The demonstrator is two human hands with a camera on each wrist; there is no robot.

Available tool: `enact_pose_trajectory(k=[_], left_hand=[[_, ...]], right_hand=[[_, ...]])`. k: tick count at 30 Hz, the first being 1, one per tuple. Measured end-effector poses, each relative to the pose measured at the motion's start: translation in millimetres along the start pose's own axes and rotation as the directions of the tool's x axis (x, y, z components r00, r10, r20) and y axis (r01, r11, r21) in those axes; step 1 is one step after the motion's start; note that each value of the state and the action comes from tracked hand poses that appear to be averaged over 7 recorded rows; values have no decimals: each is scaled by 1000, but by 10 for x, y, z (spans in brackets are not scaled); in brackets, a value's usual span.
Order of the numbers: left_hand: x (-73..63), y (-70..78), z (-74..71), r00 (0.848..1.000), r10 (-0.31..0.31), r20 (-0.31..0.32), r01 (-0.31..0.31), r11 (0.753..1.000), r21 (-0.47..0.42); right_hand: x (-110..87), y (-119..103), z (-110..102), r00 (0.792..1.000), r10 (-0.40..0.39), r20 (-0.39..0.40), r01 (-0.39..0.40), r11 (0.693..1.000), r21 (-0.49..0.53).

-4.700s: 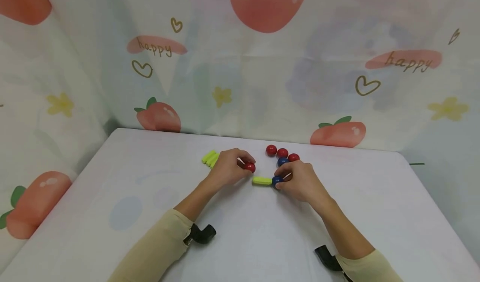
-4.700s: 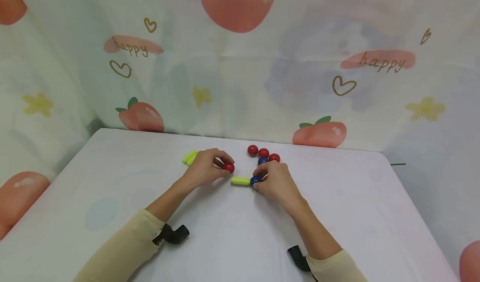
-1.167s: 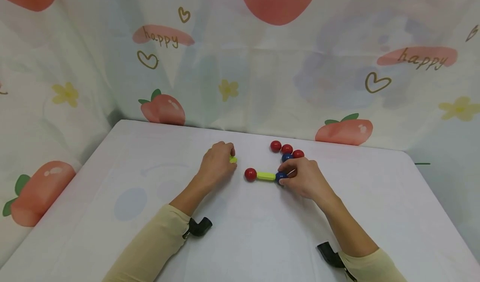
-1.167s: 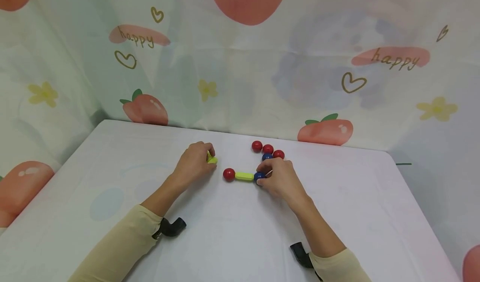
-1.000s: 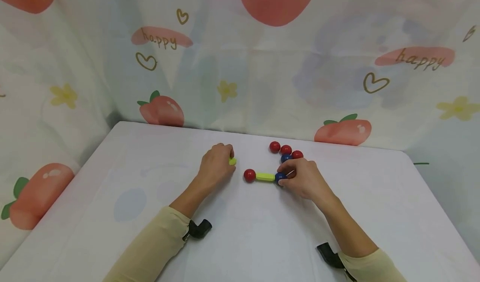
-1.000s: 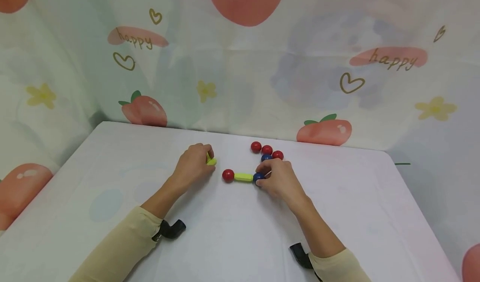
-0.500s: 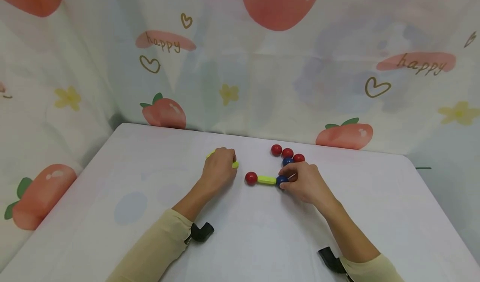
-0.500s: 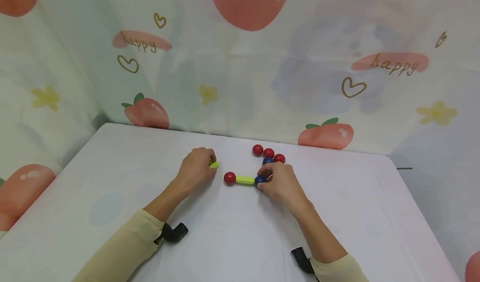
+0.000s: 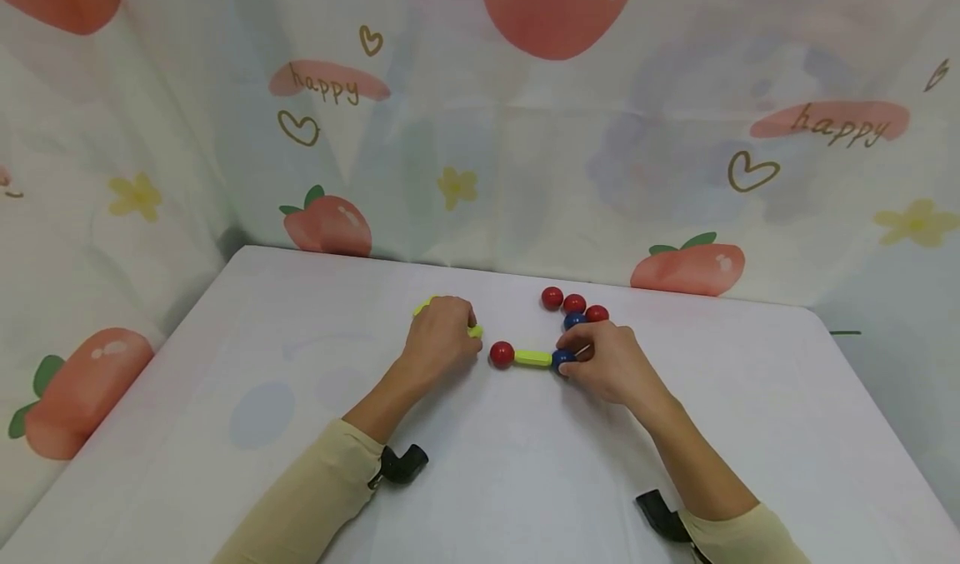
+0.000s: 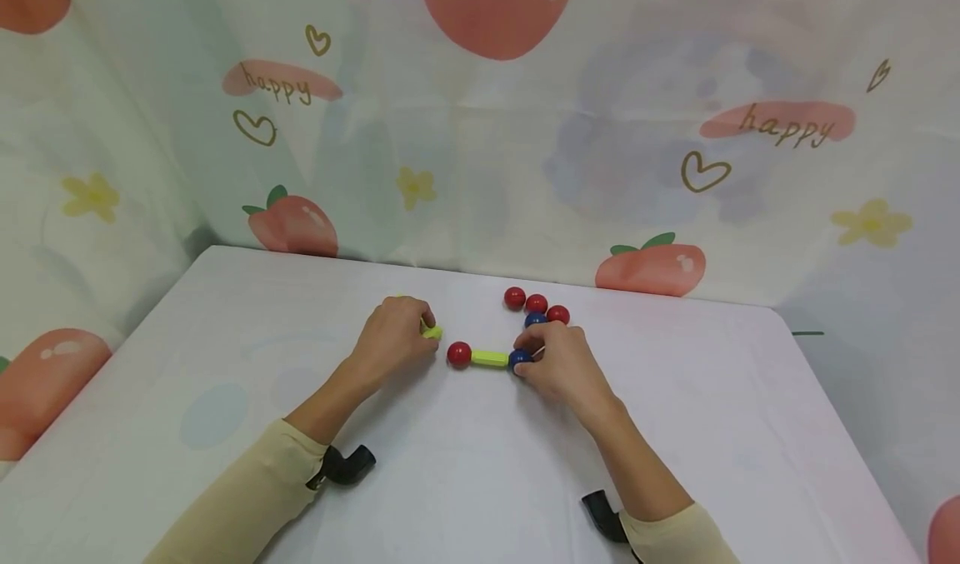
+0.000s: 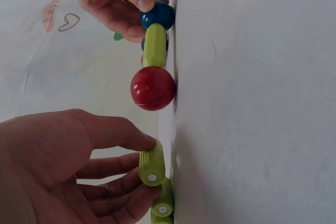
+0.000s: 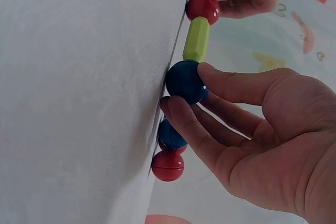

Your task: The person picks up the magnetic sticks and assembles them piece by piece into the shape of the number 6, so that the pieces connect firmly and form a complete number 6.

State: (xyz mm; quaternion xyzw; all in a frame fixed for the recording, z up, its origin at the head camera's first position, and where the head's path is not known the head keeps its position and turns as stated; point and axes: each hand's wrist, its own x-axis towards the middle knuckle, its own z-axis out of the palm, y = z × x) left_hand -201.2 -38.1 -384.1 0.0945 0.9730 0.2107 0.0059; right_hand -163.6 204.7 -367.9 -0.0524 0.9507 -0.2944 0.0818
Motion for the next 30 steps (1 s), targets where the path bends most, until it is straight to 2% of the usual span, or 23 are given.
enact_pose_trajectory(k=[9,20,30], left_hand=[[-20,8,-36,1000,15,16,-15,1000,-14],[-95,43,-105,1000,-13,20,14,998,-66],[-145,106,-180,997,-6,77,20,983,-180]], right_hand=[[-2,0,-13,1000,-3,-2,3,1000,-1],[17,-9,16,1000,-3,7,3,1000,-3],[4,-21,9,1000,12,12,-11,1000,-13]])
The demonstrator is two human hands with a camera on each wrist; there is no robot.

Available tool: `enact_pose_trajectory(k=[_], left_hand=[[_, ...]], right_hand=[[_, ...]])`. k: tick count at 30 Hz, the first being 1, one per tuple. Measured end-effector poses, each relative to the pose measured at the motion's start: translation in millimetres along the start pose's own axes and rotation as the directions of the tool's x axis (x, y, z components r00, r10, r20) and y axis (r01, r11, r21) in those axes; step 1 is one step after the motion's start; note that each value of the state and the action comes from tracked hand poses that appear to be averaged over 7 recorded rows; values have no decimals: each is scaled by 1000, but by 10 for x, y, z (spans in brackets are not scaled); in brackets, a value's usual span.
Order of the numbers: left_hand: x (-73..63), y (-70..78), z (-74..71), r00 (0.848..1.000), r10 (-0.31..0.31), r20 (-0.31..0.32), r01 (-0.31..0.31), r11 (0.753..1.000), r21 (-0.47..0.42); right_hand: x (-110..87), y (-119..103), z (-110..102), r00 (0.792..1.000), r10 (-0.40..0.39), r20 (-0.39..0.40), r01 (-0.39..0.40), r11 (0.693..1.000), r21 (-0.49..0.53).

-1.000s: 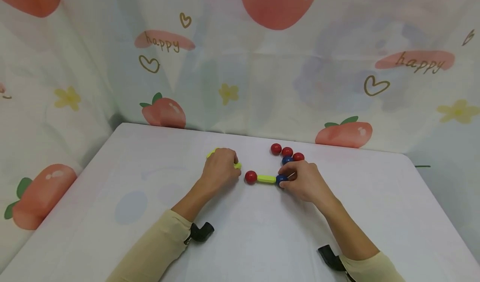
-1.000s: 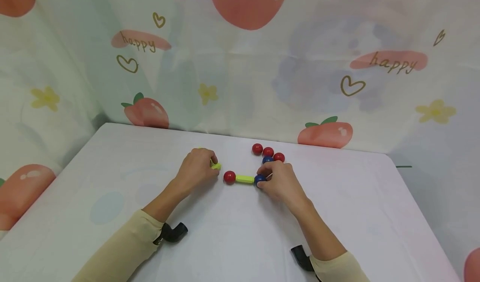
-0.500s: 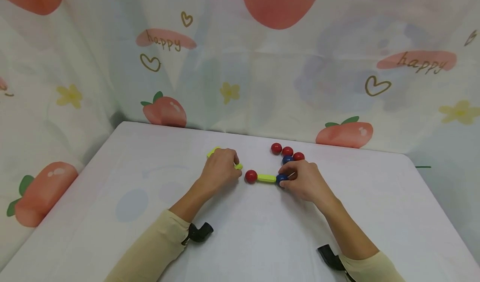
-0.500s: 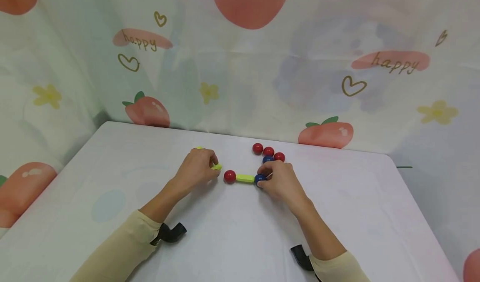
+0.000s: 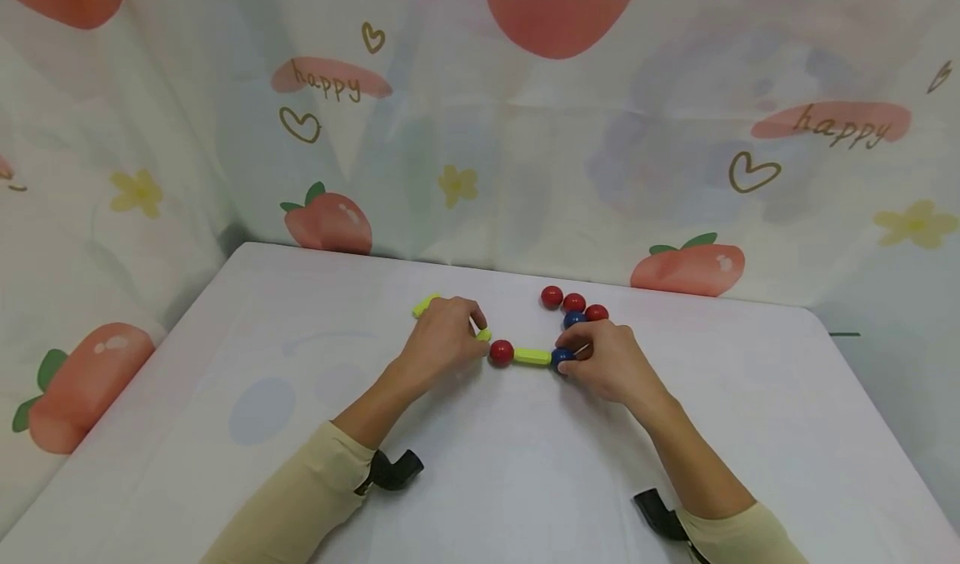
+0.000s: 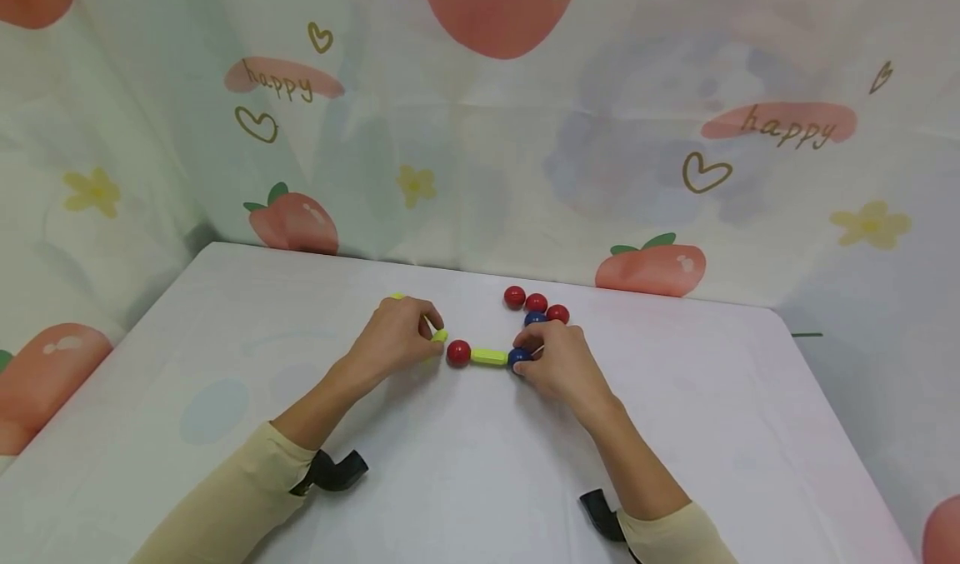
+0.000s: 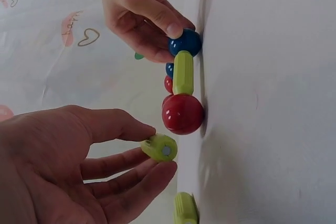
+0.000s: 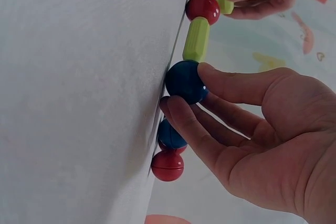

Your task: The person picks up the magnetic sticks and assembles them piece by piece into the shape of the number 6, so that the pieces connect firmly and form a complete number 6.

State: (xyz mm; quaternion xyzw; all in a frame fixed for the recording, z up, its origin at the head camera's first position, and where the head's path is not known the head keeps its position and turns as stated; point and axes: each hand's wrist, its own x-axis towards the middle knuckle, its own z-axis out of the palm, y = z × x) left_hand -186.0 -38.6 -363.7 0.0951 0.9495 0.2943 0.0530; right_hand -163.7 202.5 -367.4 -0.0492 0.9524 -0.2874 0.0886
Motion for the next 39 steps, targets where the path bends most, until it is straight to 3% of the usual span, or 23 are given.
enact_pose_trajectory(k=[9,26,33,39], left_hand=[[-111,18,46,998,-11,68,21,988,-153],[-166,57,162,981,-22,195,77,957,-278],[-160,63,202,977,-12,214,74,956,-285],[-166,74,226,975,-37,221,97,959,-265]], right_hand=[[-5,3,-7,1000,-8,-4,8,1000,2],[-18,3,3,999,-30,-17,30,999,-16],[-14,9,-15,1000,-23,-12,23,1000,-15],[16,29,-20,1000,-21,-3,21,1000,-8]])
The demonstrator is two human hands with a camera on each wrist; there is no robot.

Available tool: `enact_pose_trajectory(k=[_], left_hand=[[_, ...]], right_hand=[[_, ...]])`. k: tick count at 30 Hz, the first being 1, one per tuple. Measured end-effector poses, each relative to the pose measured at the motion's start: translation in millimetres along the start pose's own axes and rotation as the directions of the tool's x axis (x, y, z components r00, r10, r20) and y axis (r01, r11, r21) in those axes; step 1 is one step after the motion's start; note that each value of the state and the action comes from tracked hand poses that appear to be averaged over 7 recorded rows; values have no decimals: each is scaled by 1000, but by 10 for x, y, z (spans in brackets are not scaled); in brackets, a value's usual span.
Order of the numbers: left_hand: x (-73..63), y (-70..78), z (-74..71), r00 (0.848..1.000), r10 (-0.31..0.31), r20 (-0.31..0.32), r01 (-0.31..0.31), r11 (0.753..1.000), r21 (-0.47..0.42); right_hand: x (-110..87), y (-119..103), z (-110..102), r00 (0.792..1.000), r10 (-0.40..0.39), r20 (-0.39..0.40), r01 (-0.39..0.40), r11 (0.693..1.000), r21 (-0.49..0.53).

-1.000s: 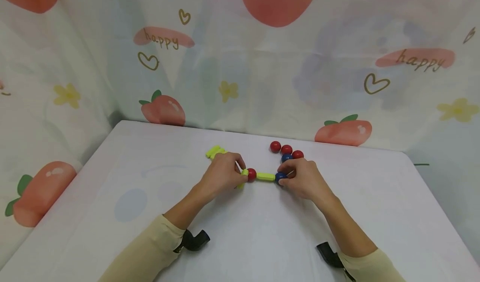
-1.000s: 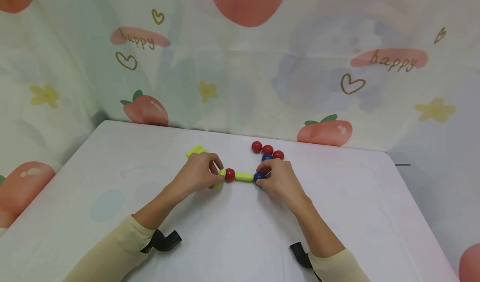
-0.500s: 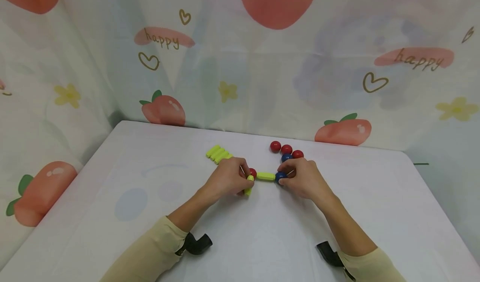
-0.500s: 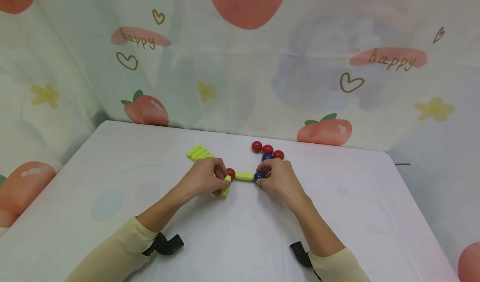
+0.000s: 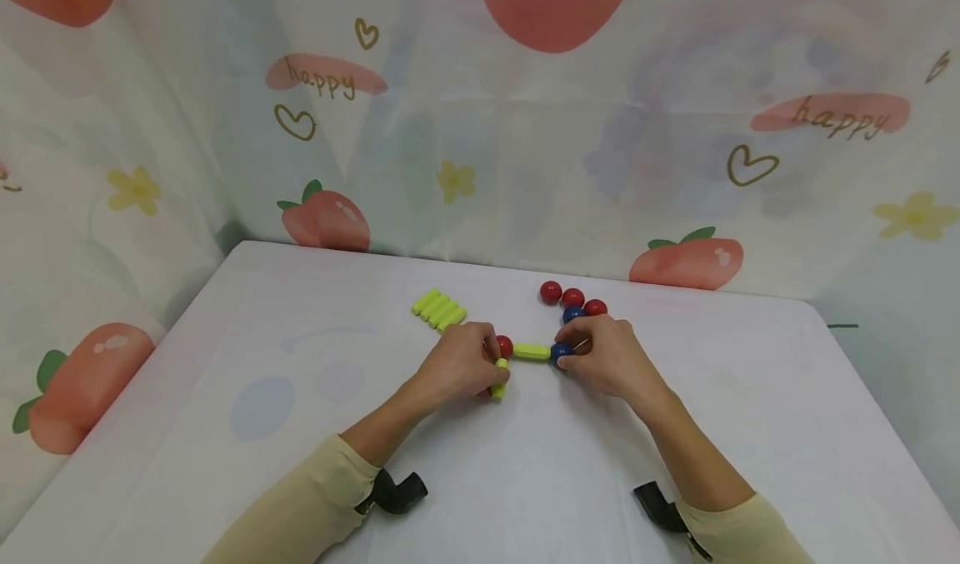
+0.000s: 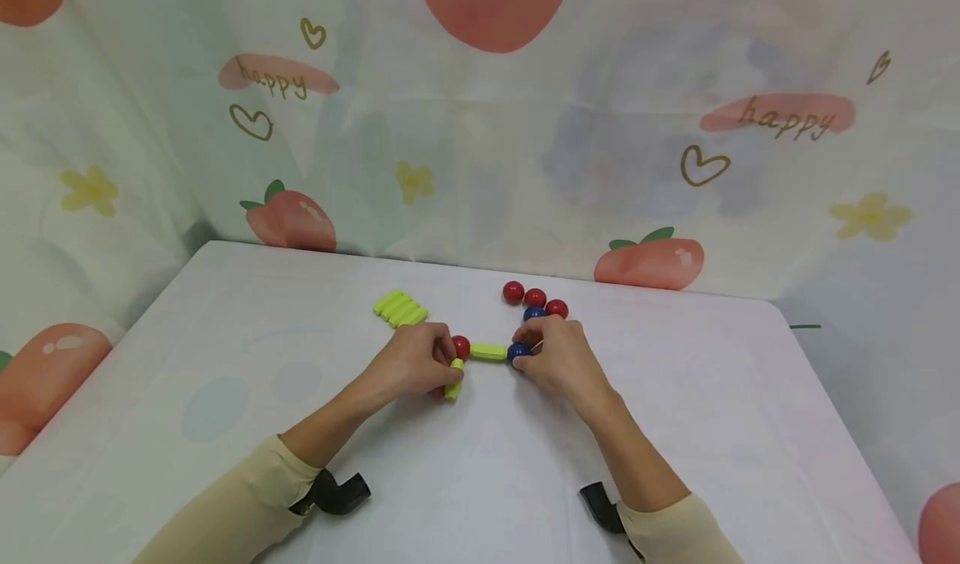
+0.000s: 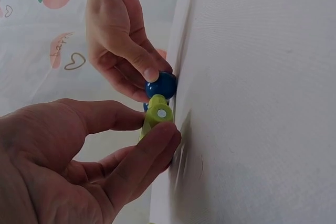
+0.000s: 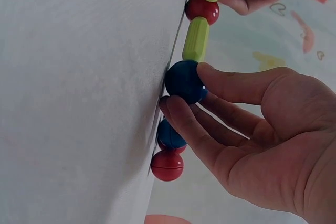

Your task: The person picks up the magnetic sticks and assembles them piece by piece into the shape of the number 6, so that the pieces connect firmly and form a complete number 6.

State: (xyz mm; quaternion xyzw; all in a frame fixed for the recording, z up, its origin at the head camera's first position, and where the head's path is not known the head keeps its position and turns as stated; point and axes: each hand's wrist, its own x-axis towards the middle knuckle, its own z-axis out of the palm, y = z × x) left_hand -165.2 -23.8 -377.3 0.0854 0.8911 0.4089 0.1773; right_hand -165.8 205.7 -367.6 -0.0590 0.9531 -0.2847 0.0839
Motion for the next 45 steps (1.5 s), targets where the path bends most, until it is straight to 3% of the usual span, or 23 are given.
enact_pose_trajectory(k=[21,38,45], left_hand=[[28,17,21,999,-9,-40,11,999,39],[-19,-2,-22,997,57,-56,-54,997,52],[-36,-23,-101,991,82,-104,-70,991,110]], right_hand=[[-17,-35,-22,1000,9,-1,-9,1000,-9],[-19,-31,-23,1000,19,4,-19,1000,-1],[0,-27,9,1000,26,1,-26,1000,5]])
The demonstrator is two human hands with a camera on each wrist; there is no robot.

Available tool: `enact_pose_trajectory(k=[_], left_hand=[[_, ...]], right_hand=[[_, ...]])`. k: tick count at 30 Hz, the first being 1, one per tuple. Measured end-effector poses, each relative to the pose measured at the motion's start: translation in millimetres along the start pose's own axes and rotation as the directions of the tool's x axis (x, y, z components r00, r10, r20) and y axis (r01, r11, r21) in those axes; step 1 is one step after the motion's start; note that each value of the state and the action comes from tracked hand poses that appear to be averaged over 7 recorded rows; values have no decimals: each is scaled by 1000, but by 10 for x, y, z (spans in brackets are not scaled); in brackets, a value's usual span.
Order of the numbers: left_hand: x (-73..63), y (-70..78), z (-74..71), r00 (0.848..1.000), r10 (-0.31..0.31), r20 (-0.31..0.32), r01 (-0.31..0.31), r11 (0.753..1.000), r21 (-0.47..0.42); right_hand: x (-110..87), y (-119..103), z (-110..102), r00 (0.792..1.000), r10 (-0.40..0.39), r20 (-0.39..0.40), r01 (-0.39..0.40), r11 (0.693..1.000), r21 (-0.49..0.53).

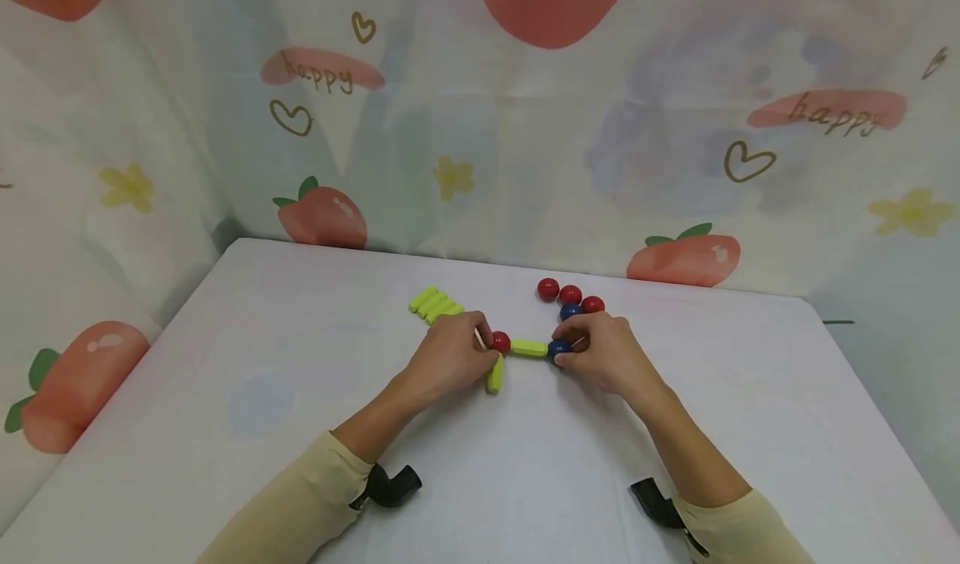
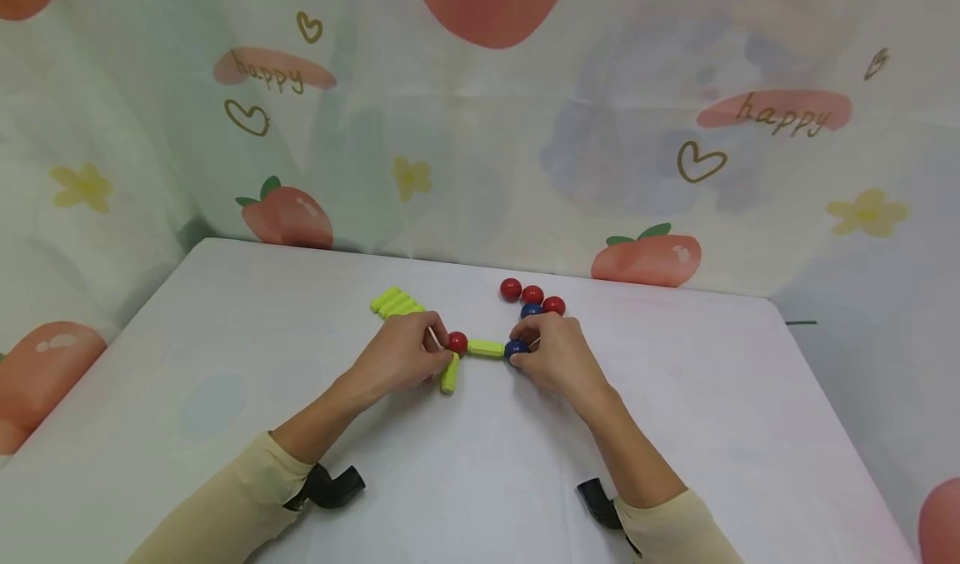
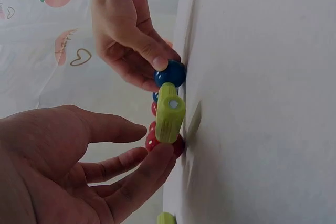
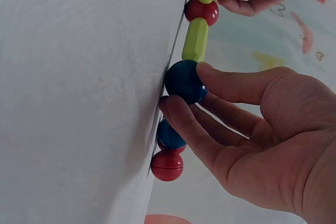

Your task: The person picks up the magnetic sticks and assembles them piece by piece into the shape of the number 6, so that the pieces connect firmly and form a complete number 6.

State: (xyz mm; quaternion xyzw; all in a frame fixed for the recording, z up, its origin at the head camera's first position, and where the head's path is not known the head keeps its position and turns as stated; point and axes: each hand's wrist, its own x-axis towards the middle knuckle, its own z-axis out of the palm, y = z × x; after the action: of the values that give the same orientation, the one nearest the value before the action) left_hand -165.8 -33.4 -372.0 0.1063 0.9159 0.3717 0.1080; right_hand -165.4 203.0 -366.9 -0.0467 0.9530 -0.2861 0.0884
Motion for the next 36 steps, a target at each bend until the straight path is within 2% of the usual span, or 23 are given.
enact_pose_trajectory(k=[4,7,12,18,22,29,36], left_hand=[[47,-4,-61,1000,18,-22,-18,999,40],[111,-6,-91,1000,26,-12,-26,998,50],[236,-27,-102,998,28,48,-29,999,32],[354,-52,-88,990,70,126,-69,998,-9],[372,-69,-84,985,79,153,-75,997,-27],[366,-89,-75,986,87,139,-82,996,-43],[366,-89,-68,986,75,151,-65,996,-66]], right_hand=[[0,12,4,1000,-1,1,1,1000,1],[-7,21,-3,1000,2,-3,-2,1000,-5],[-12,22,-19,1000,1,-7,-1,1000,-7],[-2,19,-13,1000,5,-2,-5,1000,-2],[9,10,-10,1000,-3,-3,3,1000,1],[18,5,-20,1000,-10,1,10,1000,-1],[15,29,-43,999,-11,32,11,1000,12]])
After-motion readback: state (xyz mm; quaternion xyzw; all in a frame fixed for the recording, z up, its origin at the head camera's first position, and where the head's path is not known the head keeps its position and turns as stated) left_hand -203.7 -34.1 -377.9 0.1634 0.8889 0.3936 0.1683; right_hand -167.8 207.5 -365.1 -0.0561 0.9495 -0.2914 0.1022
